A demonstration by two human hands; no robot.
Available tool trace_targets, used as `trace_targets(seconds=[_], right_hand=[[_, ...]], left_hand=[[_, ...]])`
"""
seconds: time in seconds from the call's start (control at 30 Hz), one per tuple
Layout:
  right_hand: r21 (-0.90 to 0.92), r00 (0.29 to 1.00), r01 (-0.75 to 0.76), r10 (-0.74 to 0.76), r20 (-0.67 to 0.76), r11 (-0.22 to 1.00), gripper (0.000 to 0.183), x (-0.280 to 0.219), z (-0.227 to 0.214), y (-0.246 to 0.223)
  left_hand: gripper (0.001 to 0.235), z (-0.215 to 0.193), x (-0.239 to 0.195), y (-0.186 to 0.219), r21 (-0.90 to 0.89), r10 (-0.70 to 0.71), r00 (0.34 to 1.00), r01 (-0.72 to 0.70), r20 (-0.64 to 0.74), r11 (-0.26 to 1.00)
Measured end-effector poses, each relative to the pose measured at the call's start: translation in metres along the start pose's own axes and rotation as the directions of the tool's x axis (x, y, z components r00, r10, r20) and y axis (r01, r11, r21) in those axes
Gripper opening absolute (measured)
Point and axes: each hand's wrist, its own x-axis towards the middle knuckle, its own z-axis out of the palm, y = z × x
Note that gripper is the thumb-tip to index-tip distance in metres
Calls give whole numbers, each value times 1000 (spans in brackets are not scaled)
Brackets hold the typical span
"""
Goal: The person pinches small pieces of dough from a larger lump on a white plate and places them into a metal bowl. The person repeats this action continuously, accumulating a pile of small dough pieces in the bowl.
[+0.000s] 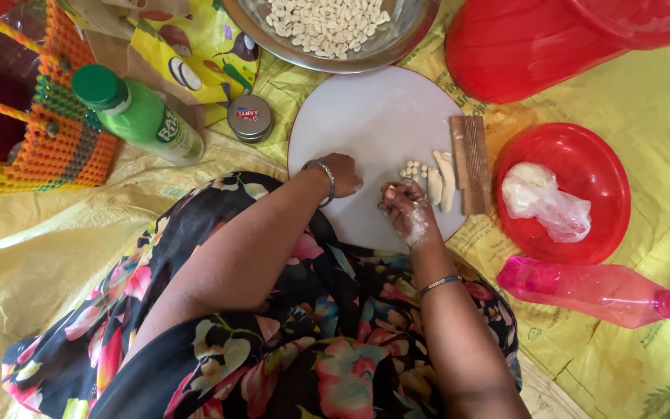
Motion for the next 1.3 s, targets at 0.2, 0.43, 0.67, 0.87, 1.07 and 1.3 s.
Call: trace_targets(seconds=[0.2,0.43,0.67,0.87,1.07,1.3], right_hand=[[-90,999,-38,37,-9,995,24,-3,4,-3],[62,1000,-20,19,5,998,27,-3,-11,2],[109,998,-54,50,45,993,15,-4,-10,-1],[75,997,-46,41,58,996,26,-14,12,-12],[110,997,-51,44,66,993,21,-10,7,-7],[179,974,-37,-5,228,983,15,-7,-10,0]], left_hand=[[43,1,-1,-1,1,36,999,-36,-6,999],[42,0,-4,1,20,38,999,-38,23,999],[41,0,-8,3,45,61,998,-62,27,997],[38,1,-10,6,57,42,999,-43,12,997],[38,2,-11,5,63,51,998,-52,26,997],[36,4,-11,6,73,63,998,-65,24,995]])
